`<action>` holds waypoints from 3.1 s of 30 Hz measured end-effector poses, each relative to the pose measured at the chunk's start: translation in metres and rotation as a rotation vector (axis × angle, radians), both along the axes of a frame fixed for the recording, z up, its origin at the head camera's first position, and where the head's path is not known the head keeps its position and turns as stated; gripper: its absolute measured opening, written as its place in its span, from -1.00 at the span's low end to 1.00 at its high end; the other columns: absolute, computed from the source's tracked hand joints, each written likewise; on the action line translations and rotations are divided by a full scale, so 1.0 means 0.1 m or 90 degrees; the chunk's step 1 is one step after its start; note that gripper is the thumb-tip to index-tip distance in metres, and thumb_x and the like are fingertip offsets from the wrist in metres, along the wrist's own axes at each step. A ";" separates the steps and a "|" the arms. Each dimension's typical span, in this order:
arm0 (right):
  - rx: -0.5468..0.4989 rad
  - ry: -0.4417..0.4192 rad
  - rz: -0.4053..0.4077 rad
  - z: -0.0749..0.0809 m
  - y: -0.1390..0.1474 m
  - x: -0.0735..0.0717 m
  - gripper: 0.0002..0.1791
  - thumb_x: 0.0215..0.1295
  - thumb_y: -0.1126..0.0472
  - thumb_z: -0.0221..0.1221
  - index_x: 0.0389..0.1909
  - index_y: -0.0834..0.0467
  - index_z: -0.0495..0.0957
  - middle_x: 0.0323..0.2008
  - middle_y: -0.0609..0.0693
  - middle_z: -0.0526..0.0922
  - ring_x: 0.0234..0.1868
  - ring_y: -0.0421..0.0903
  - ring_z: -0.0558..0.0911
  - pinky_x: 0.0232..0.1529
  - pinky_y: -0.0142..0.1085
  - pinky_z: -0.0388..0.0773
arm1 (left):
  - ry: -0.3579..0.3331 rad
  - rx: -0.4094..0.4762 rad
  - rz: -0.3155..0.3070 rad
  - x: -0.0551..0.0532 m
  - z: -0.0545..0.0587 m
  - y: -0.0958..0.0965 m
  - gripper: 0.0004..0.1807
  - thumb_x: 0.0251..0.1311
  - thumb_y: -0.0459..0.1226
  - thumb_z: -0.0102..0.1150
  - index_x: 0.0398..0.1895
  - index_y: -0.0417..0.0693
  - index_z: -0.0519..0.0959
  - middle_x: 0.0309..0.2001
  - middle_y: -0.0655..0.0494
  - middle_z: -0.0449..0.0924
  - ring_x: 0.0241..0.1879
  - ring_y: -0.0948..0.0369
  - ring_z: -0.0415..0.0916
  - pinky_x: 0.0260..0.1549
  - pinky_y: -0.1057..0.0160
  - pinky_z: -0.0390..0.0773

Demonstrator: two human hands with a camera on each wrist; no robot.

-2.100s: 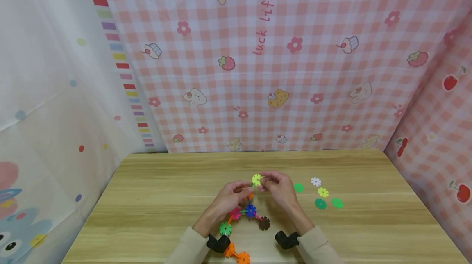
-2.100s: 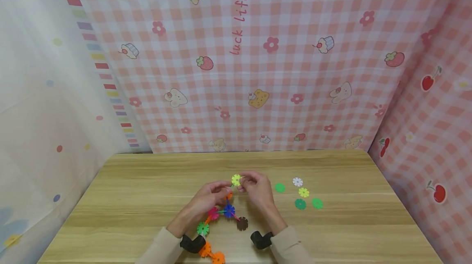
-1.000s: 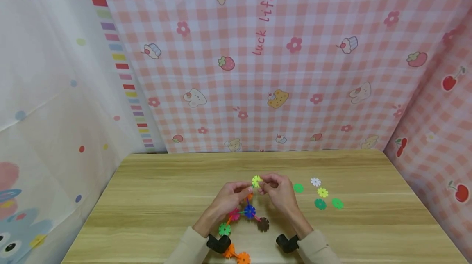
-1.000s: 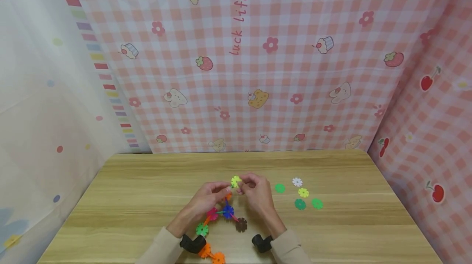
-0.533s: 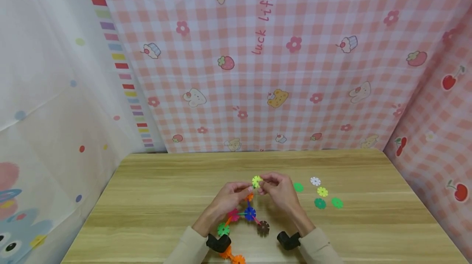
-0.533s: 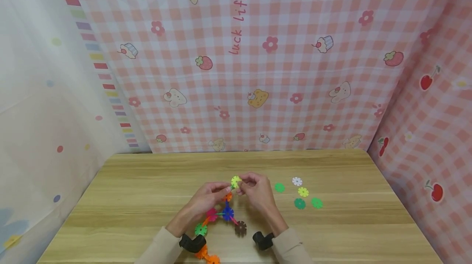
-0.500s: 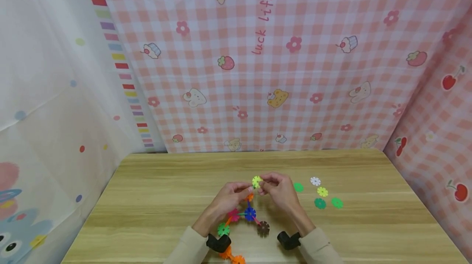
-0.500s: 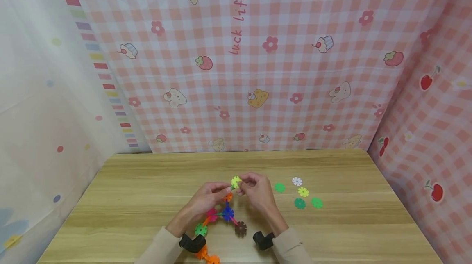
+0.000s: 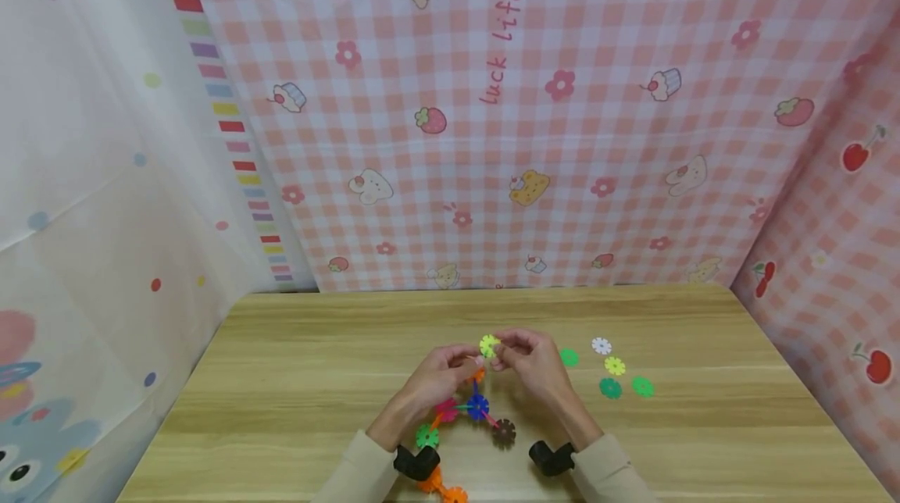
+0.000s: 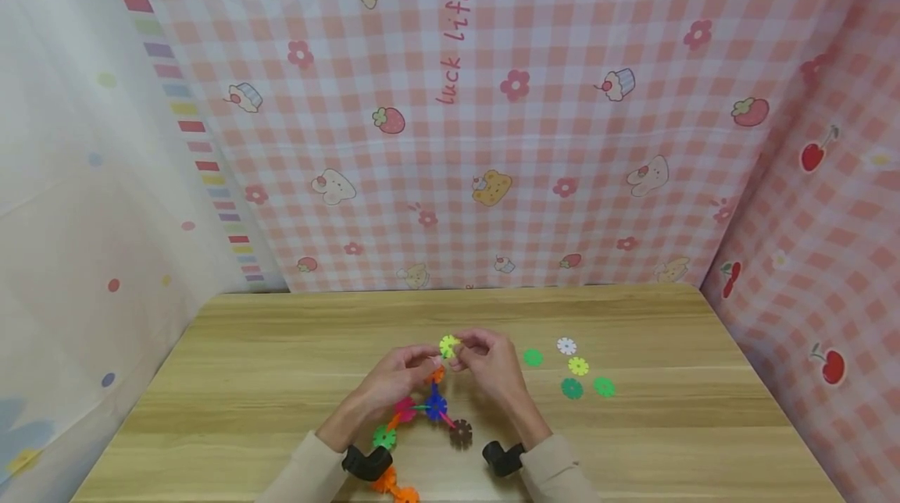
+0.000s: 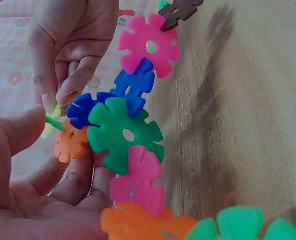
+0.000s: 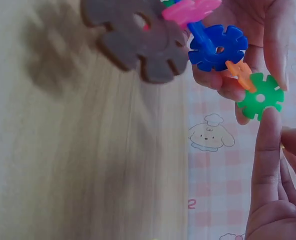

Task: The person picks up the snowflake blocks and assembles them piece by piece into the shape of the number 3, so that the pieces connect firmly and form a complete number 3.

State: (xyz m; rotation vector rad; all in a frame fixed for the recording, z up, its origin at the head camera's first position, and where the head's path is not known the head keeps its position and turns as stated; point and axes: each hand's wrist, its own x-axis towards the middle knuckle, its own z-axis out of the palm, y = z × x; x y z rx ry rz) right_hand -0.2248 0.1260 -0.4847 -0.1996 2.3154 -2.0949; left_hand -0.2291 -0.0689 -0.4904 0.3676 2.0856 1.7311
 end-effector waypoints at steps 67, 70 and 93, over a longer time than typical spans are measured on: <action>0.121 -0.122 -0.051 -0.20 0.51 -0.03 -0.83 0.23 0.53 0.14 -0.16 0.37 0.48 -0.43 0.13 0.66 -0.49 0.00 0.67 -0.42 -0.23 0.68 | 0.066 -0.038 0.020 -0.03 0.03 -0.01 -0.51 0.42 -0.20 0.11 0.40 0.13 0.38 0.16 -0.12 0.48 -0.02 0.08 0.54 -0.09 0.01 0.61; 0.083 -0.108 -0.030 -0.11 0.49 -0.03 -0.69 0.25 0.50 0.15 0.02 0.41 0.48 -0.35 0.20 0.69 -0.38 0.10 0.72 -0.28 -0.20 0.71 | 0.067 -0.038 0.018 -0.02 0.05 0.00 -0.51 0.42 -0.21 0.11 0.39 0.16 0.39 0.15 -0.13 0.49 -0.03 0.08 0.55 -0.07 -0.01 0.62; -0.002 -0.101 0.079 0.14 0.39 -0.03 -0.56 0.40 0.39 0.11 0.26 0.44 0.39 -0.13 0.24 0.71 -0.02 0.20 0.69 0.08 -0.07 0.60 | 0.089 -0.036 0.010 -0.01 0.06 0.07 -0.51 0.40 -0.26 0.14 0.37 0.06 0.42 0.10 -0.11 0.54 -0.14 0.08 0.59 -0.16 0.03 0.64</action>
